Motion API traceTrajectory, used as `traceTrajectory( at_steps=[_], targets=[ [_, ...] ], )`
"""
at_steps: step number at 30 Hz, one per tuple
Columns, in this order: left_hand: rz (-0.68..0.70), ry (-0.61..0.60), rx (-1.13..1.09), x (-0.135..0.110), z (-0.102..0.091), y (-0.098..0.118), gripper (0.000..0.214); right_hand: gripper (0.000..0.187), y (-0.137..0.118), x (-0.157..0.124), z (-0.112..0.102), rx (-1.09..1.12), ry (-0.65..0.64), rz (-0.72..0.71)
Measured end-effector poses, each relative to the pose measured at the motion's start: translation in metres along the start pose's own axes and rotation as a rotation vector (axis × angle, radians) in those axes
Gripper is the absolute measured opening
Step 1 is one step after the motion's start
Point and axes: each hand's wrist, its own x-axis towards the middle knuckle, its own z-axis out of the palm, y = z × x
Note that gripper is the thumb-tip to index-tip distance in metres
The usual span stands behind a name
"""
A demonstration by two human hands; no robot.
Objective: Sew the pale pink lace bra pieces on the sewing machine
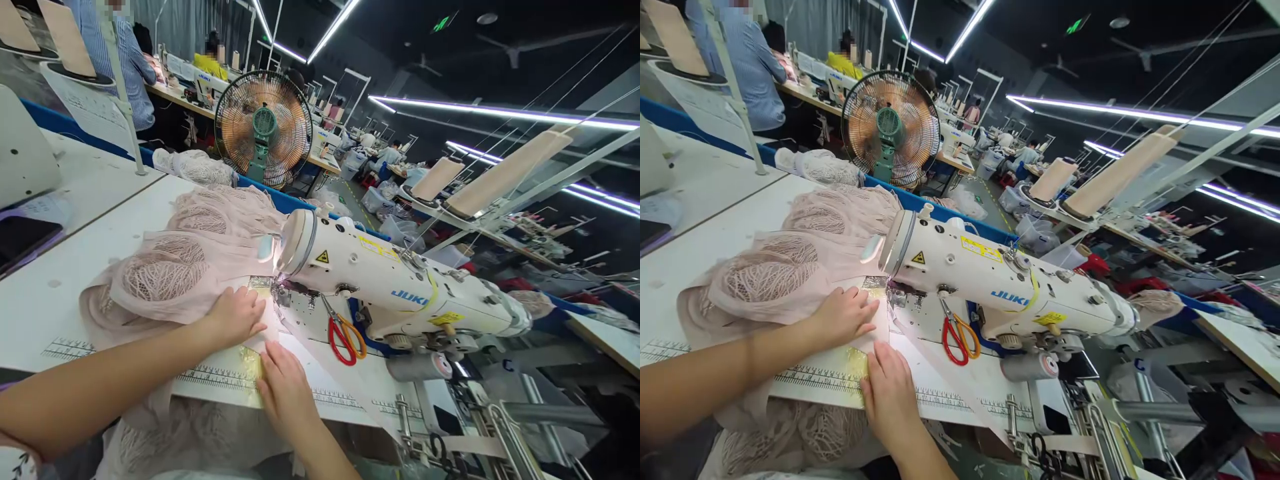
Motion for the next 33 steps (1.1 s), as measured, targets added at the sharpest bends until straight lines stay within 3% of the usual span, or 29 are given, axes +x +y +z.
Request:
traceTrajectory(
  at_steps=[8, 21, 24, 26, 29, 33],
  targets=[
    [-0.03, -0.022, -0.01, 0.021, 0.002, -0.005, 0.048, 0.047, 0.002, 0.013, 0.007, -0.014, -0.047, 0.056],
    [0.027, 0.042, -0.027, 0.032, 0.007, -0.018, 0.041, 0.049, -0.006, 0.029, 0.006, -0.005, -0.073, 0.131],
    [0.155, 0.101, -0.039, 0.026, 0.003, -0.015, 0.024, 0.051, -0.008, 0.037, 0.006, 0.007, -0.076, 0.161],
    [0.229, 0.078, -0.096, 0.017, 0.002, -0.011, 0.02, 0.058, -0.011, 0.044, 0.005, 0.028, -0.082, 0.183],
    [0.238, 0.011, -0.237, 0.002, 0.006, -0.008, 0.025, 0.066, -0.015, 0.055, 0.004, 0.072, -0.078, 0.209],
    [0.304, 0.089, -0.309, -0.004, 0.012, -0.019, 0.043, 0.062, -0.018, 0.066, 0.005, 0.111, -0.052, 0.226]
  ],
)
